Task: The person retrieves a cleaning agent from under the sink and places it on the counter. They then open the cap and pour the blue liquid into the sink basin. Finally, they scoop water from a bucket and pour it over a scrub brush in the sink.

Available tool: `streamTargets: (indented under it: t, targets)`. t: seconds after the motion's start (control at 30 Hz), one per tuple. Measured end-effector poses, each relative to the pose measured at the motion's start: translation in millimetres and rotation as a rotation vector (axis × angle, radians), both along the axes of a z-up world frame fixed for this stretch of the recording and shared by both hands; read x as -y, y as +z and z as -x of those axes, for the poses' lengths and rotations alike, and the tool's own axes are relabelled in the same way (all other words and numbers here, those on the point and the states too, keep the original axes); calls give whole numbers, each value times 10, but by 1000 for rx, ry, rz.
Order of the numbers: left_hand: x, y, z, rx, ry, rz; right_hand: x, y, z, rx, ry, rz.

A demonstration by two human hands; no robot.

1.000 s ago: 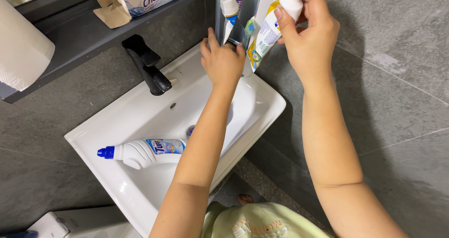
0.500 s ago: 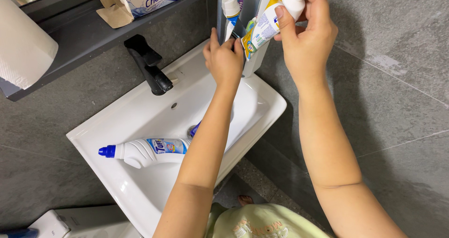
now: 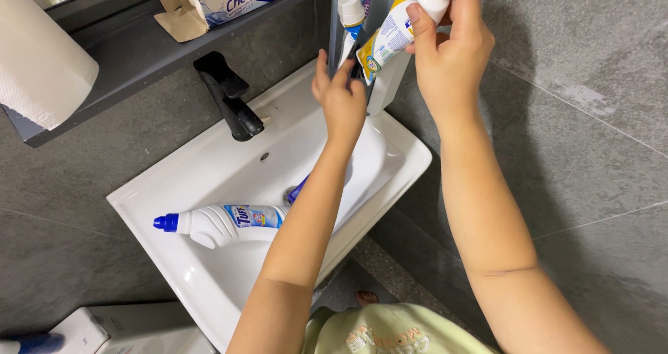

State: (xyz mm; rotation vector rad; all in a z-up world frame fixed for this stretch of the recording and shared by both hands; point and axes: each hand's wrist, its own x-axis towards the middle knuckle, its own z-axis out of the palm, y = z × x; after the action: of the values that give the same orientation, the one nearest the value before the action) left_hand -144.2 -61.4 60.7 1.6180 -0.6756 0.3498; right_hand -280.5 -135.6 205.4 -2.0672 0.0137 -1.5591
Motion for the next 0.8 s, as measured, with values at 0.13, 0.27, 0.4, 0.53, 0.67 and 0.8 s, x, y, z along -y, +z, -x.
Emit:
streamTargets:
  t: [0.13, 0.27, 0.4, 0.53, 0.67, 0.8]
  targets:
    - [-85, 18, 39, 44, -3, -37, -10, -1, -35, 7, -14, 39]
    - [-39, 40, 85, 53, 12, -21, -55, -49, -182, 40, -24, 36]
    - [-17, -5, 120, 41, 38, 45, -76, -136, -324, 36, -44, 0]
    - [-23, -81, 115, 8, 61, 92, 2, -152, -466, 31, -124, 8]
    - [-7, -114, 78, -3, 65, 99, -28, -190, -524, -54, -160, 41]
    - [-51, -78, 66, 12, 55, 101, -97, -186, -517, -68, -223, 167]
